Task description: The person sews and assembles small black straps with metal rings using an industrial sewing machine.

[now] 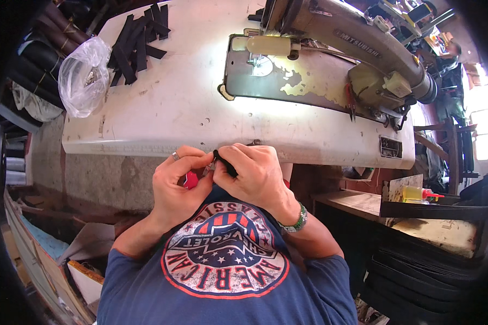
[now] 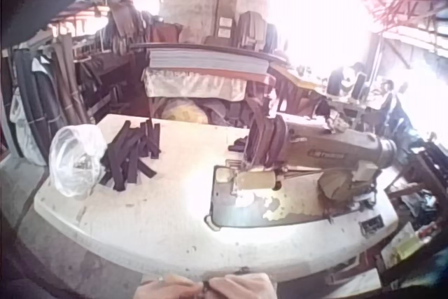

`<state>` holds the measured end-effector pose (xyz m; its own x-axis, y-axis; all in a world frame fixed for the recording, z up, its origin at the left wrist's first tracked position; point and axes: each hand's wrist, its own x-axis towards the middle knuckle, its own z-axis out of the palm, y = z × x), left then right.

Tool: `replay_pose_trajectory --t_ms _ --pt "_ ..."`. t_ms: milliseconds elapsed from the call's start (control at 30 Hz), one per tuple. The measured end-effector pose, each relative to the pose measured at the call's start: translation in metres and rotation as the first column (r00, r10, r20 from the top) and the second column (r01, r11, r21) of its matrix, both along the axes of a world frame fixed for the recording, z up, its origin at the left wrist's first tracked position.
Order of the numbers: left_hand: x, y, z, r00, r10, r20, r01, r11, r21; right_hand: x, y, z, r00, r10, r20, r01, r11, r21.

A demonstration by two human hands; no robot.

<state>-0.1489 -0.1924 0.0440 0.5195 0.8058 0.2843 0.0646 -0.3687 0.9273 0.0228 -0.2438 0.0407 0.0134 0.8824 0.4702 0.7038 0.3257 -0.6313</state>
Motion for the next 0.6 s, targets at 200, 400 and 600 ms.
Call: replay_pose_trajectory --t_ms 200,400,600 --pt "-0.001 0.026 0.016 0.997 -0.018 -0.075 0.028 0.991 0.129 -0.001 0.003 0.007 0.993 -0.024 -0.118 0.033 0.997 0.068" --pt "-0.002 0.039 0.024 0.974 -0.22 -0.06 0.217 0.975 -0.044 0.009 0.001 0.011 0.974 0.044 -0.221 -0.064 0.994 -0.083" --pt "0.0 0.046 0.027 0.971 -0.207 -0.119 0.231 0.94 0.25 0.007 -0.001 0.024 0.99 0.002 -0.142 -0.006 1.0 -0.029"
